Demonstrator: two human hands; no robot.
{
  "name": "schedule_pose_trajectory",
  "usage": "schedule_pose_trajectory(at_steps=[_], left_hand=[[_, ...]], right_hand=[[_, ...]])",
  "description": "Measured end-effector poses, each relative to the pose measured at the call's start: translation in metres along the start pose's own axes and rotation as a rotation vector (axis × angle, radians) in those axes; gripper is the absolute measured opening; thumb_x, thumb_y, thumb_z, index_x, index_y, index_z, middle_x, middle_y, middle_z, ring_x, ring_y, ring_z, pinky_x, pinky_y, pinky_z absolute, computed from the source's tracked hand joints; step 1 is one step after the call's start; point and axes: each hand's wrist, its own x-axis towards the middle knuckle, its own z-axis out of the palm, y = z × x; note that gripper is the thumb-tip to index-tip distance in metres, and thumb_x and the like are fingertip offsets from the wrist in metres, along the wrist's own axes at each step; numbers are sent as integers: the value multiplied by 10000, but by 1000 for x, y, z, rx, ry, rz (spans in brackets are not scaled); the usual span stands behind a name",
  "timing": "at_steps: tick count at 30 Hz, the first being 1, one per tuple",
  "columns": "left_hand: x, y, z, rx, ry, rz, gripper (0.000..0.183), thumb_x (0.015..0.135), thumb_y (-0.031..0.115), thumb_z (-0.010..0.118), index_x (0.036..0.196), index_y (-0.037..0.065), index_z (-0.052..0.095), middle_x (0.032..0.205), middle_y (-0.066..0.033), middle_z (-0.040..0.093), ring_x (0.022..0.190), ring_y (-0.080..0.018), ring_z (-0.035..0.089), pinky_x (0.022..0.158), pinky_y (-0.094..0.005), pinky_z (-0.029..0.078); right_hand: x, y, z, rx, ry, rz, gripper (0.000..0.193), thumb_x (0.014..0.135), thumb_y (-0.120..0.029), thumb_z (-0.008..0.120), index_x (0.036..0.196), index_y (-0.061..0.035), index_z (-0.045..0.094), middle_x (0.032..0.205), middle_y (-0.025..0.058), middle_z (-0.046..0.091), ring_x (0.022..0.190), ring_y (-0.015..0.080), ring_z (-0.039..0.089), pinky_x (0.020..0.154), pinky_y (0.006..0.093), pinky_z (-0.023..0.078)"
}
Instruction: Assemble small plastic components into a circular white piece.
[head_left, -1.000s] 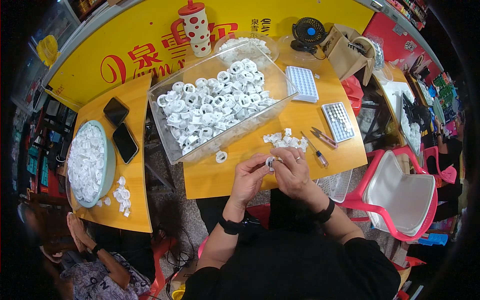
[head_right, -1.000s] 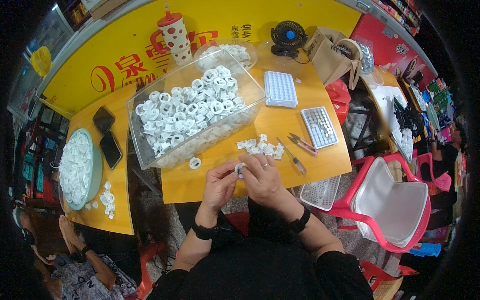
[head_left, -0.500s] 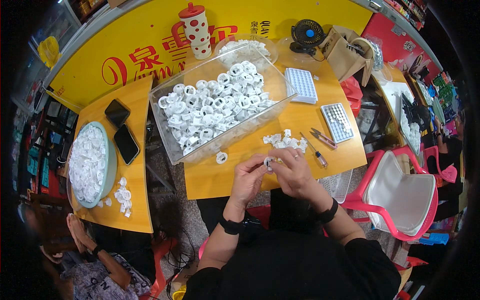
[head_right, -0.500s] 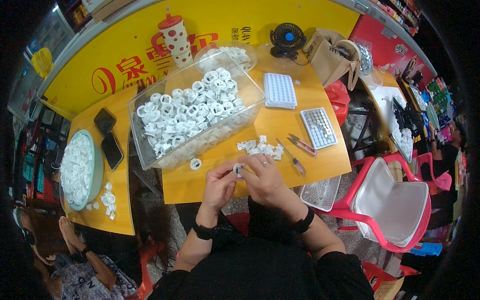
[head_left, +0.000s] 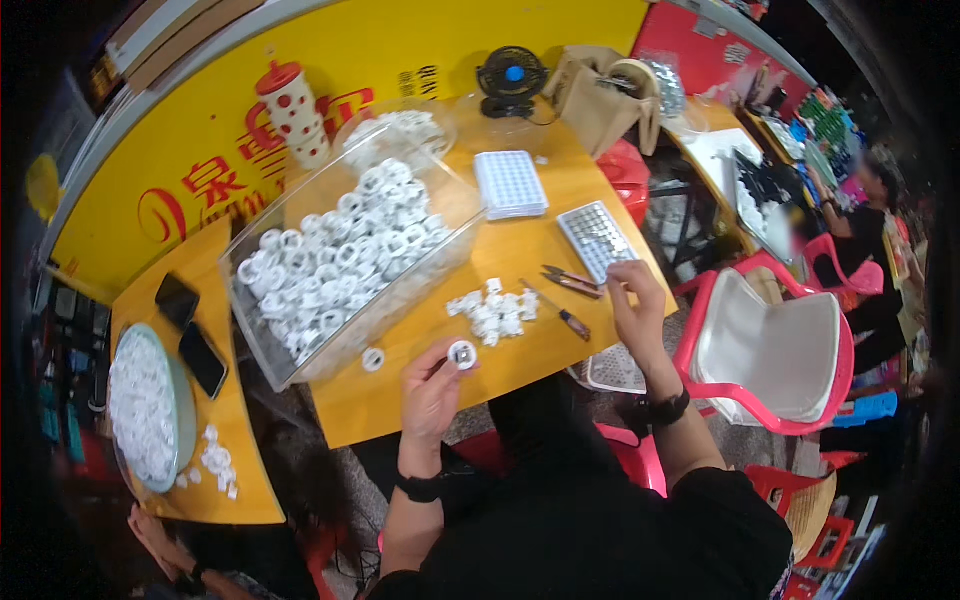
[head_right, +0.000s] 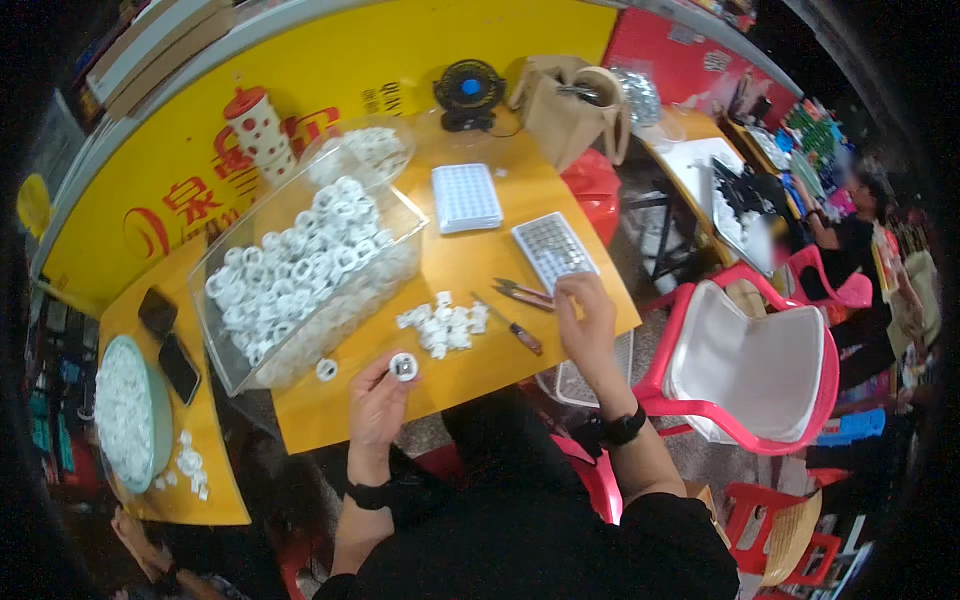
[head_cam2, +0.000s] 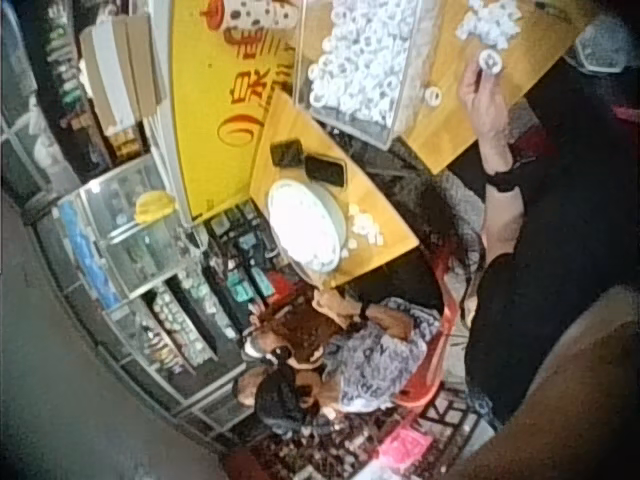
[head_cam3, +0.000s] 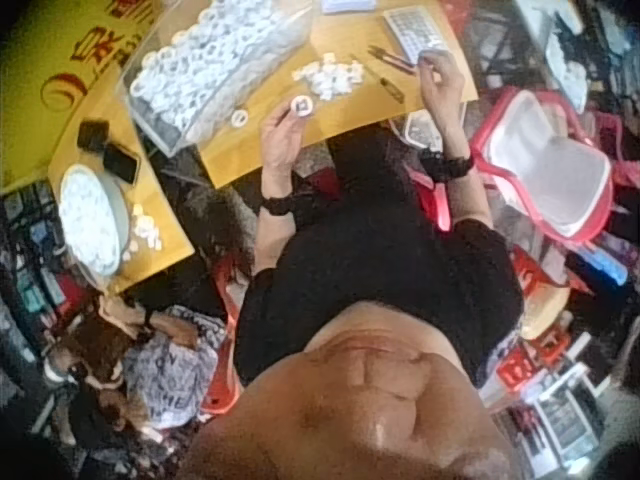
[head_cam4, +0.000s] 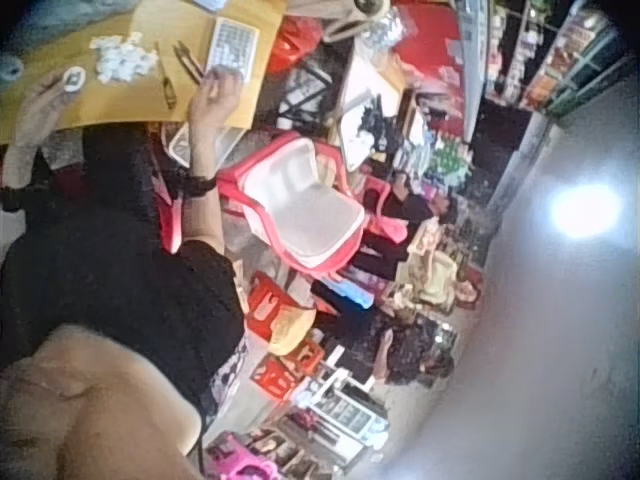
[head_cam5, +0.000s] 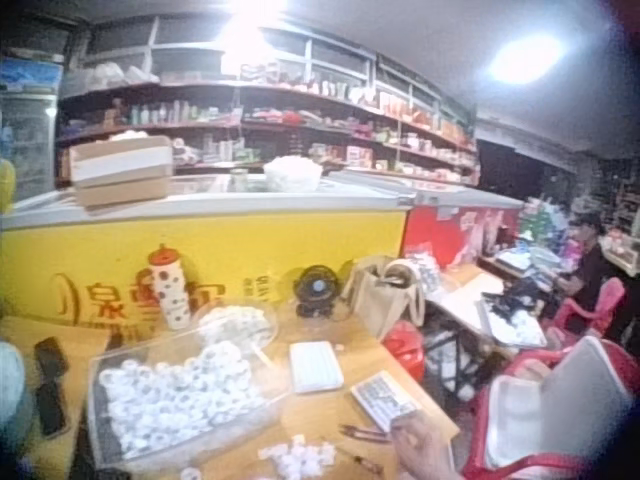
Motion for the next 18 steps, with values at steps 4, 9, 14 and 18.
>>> schedule_pose_trajectory(at_steps=[4, 9, 14, 18], left_hand=[[3, 0, 3, -13, -23, 14, 264, 886, -26, 556, 1143, -65, 598, 1071, -129, 644, 936, -211, 638, 819, -320, 528], [3, -2, 2, 20, -14, 23, 270, 900, -3, 538, 1155, -78, 578, 1070, -166, 641, 914, -234, 635, 831, -349, 519], [2, 1, 6, -4, -34, 9, 265, 891, -18, 555, 1148, -70, 592, 1049, -148, 650, 900, -224, 647, 817, -321, 528], [2, 1, 5, -5, -27, 3, 267, 889, -19, 557, 1148, -71, 592, 1045, -148, 652, 899, -224, 648, 817, -322, 529]], right_hand=[[11, 53, -21, -154, 103, 138, 52, 755, 33, 615, 800, 6, 618, 868, 137, 599, 839, 307, 599, 725, 377, 470], [25, 73, -12, -339, 89, -12, 55, 716, -18, 657, 766, -27, 638, 866, 121, 581, 845, 312, 570, 716, 403, 447], [22, 77, -3, -524, 36, 5, 55, 701, -62, 679, 751, -62, 655, 958, 105, 568, 928, 312, 534, 724, 410, 412], [18, 71, -3, -508, -11, 12, 68, 702, -64, 679, 769, -70, 672, 996, 105, 566, 958, 313, 524, 740, 413, 405]])
